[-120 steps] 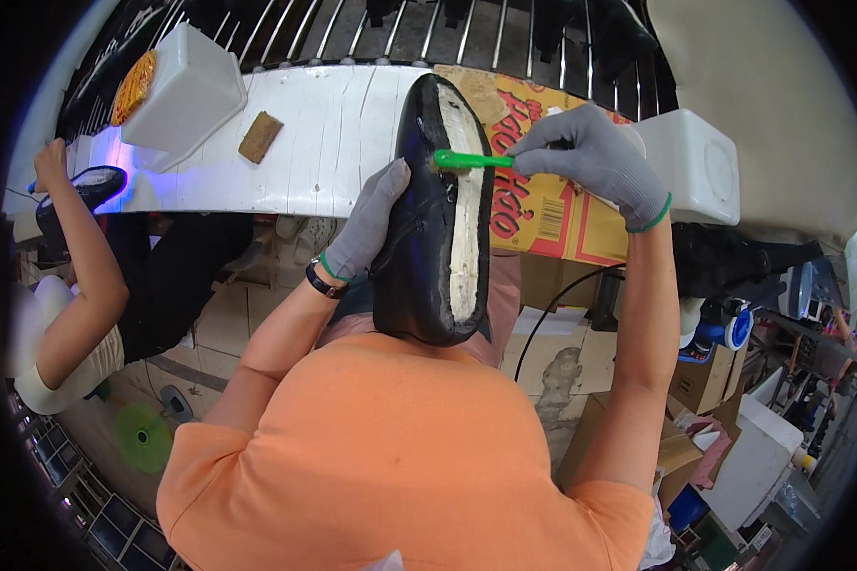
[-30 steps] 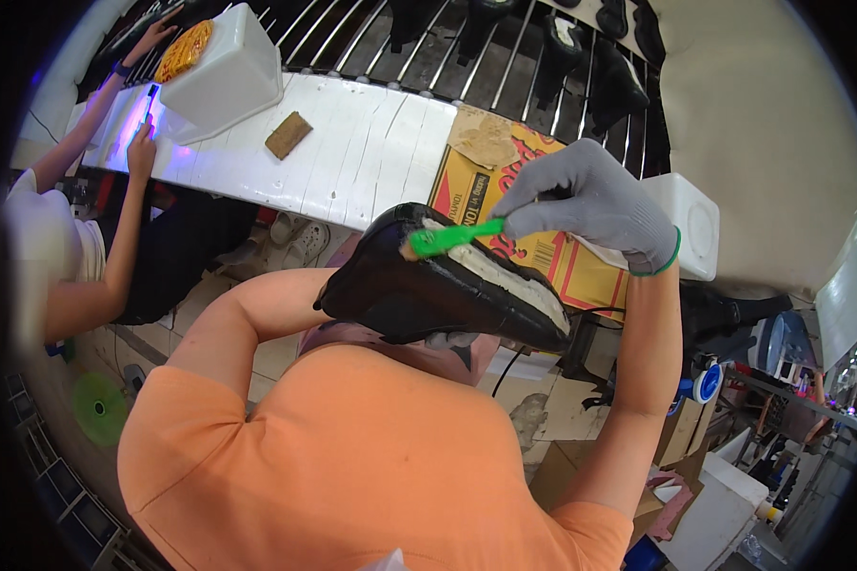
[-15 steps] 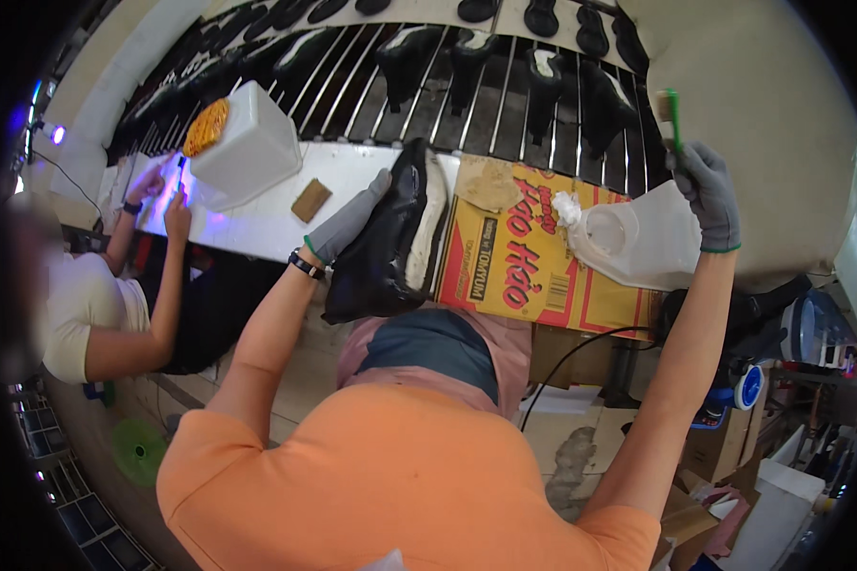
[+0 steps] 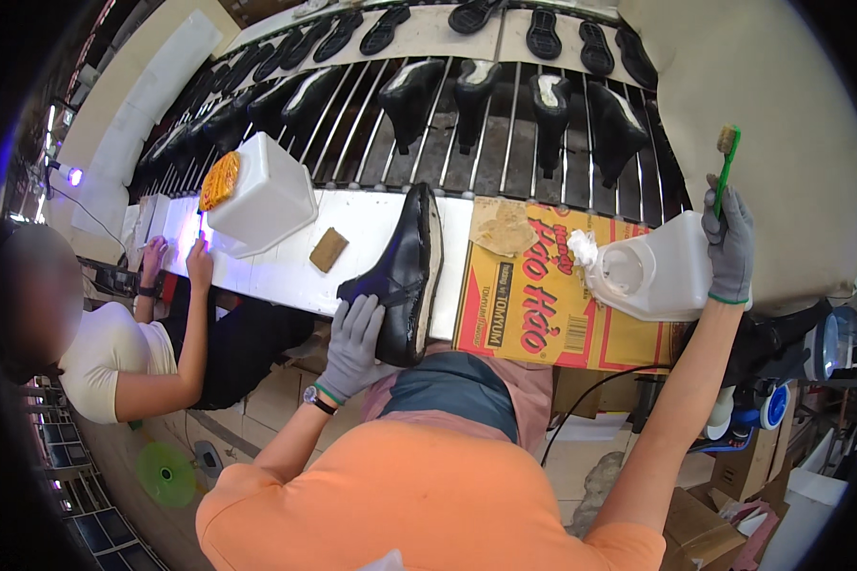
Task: The person is applying a white adhesive or cleaning liquid to the soles and edges of black shoes using a green toothbrush.
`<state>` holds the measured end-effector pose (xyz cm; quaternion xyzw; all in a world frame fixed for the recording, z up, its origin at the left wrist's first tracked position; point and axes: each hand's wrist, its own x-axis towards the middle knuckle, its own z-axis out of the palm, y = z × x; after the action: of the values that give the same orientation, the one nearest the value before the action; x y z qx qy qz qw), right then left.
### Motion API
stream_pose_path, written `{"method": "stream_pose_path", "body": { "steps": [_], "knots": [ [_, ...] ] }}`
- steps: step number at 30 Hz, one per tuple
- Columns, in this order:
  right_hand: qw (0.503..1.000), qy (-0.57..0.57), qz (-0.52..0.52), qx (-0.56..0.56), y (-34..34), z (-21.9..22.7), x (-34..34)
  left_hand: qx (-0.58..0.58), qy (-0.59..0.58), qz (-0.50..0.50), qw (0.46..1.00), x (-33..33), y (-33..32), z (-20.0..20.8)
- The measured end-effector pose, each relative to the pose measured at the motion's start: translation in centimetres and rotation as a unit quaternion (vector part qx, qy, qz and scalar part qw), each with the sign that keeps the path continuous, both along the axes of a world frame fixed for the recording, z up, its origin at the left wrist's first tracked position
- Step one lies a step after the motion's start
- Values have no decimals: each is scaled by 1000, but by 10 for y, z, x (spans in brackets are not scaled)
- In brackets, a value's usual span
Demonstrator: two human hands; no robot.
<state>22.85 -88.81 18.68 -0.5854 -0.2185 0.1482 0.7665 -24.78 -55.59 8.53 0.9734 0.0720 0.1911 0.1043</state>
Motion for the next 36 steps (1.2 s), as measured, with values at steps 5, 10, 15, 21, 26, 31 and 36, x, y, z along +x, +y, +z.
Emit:
{"method": "stream_pose_path", "body": {
  "steps": [5, 10, 15, 21, 26, 31, 36],
  "knots": [
    [1000, -20, 1, -9, 3, 2, -5, -9, 0, 46, 999, 7, 1, -3],
    [999, -23, 10, -34, 6, 4, -6, -211, -117, 126, 962, 13, 17, 24],
    [1000, -1, -17, -16, 5, 3, -7, -626, -249, 236, 701, 29, 32, 45],
    [1000, -15, -15, -19, 5, 6, -10, -754, -336, 226, 518, 53, 39, 71],
    [999, 0, -35, -8, 5, 6, -12, -604, -478, 164, 617, 110, 96, 82],
    [999, 2, -43, -2, 4, 3, -10, -292, -522, 219, 771, 190, 199, 76],
    [998, 21, -53, -3, 3, 2, -10, -235, -215, 423, 848, 236, 303, 10]
  ]
}}
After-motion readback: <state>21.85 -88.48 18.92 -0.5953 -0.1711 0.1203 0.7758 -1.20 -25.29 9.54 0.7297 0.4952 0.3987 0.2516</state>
